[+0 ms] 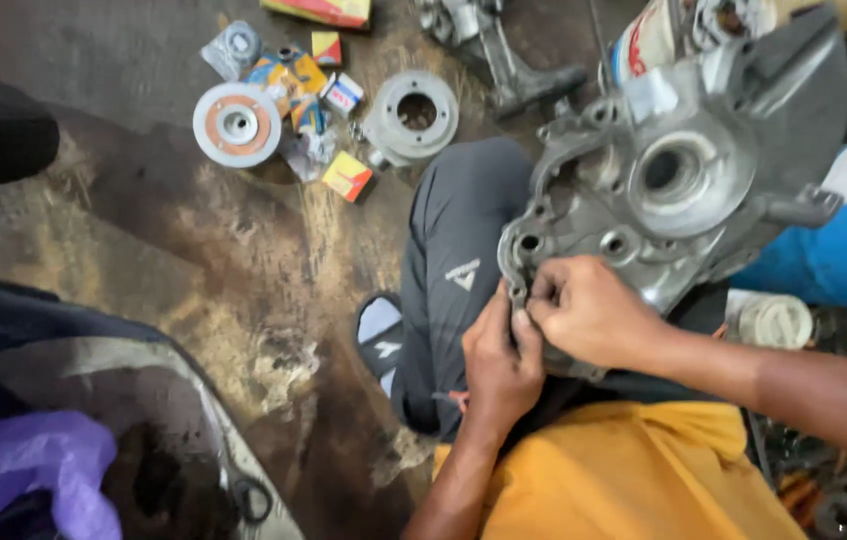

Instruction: Assembling the internal components of a motorcycle engine crankcase while sitting on the floor.

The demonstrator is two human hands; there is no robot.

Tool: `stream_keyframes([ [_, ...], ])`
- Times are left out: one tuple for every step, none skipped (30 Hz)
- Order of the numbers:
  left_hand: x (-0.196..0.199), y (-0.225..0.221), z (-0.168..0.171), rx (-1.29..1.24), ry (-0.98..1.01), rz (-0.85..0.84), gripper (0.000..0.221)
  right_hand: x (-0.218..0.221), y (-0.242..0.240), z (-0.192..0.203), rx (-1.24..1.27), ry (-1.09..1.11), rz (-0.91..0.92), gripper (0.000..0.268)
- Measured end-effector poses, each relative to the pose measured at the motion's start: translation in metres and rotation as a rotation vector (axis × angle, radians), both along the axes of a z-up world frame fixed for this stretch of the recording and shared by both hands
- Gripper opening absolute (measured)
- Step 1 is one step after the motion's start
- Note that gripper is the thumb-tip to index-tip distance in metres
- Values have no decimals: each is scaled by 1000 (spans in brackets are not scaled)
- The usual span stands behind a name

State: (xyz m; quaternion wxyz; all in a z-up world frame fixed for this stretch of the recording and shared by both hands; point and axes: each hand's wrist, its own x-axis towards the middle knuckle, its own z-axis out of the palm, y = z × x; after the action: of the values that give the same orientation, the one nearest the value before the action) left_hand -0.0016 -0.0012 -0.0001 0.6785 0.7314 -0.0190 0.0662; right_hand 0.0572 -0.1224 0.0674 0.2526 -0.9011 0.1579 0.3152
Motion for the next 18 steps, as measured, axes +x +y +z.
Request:
stream_keyframes([
  [-3, 1, -1, 0, 7, 3, 43, -3, 0, -4, 0, 7, 3, 17],
  [-5, 2, 0, -10, 21, 4, 42, -6, 0, -7, 5, 11, -8, 17],
  [-1, 2, -1, -22, 10, 6, 42, -3, -1, -9, 8, -9, -18, 17],
  [7, 3, -1, -24, -8, 10, 42, 4, 2, -5, 6, -27, -14, 17],
  [5, 1, -1, -29, -4, 12, 41, 2, 2, -1, 3, -36, -14, 14],
  [3, -2, -1, -33, -1, 13, 41, 1, 2, 2, 1, -45, -13, 13],
  [3, -3, 1, -27, 6, 7, 41, 0, 0, 3, 7, -39, -19, 13],
  [3, -3, 3, -41, 4, 10, 41, -1, -1, 3, 6, -45, -23, 13],
  [6, -8, 2, -65, -1, 11, 40, 0, -6, 1, -5, -55, -26, 13],
  [7, -7, 1, -69, 1, 5, 40, -2, -8, -6, -9, -53, -33, 13],
  [6, -3, 1, -45, 4, 4, 39, -5, -7, -12, 1, -72, -18, 13],
  [4, 1, 3, -21, 6, 3, 38, -8, -5, -16, 11, -91, -3, 13],
  [9, 2, 4, -20, -6, 6, 38, -5, -4, -16, 12, -103, 0, 13],
  [14, 2, 5, -26, -6, -5, 37, -1, -4, -15, 8, -118, 0, 14],
  [9, 3, 8, -35, 17, -24, 37, -7, -3, -13, 1, -110, -7, 14],
  [5, 4, 6, -37, 28, -29, 37, -10, 0, -13, -1, -99, -13, 14],
  [6, 3, 2, -36, 23, -22, 37, -8, 0, -14, 4, -107, -35, 14],
  [7, 1, -1, -36, 18, -15, 38, -6, 0, -14, 9, -116, -57, 13],
])
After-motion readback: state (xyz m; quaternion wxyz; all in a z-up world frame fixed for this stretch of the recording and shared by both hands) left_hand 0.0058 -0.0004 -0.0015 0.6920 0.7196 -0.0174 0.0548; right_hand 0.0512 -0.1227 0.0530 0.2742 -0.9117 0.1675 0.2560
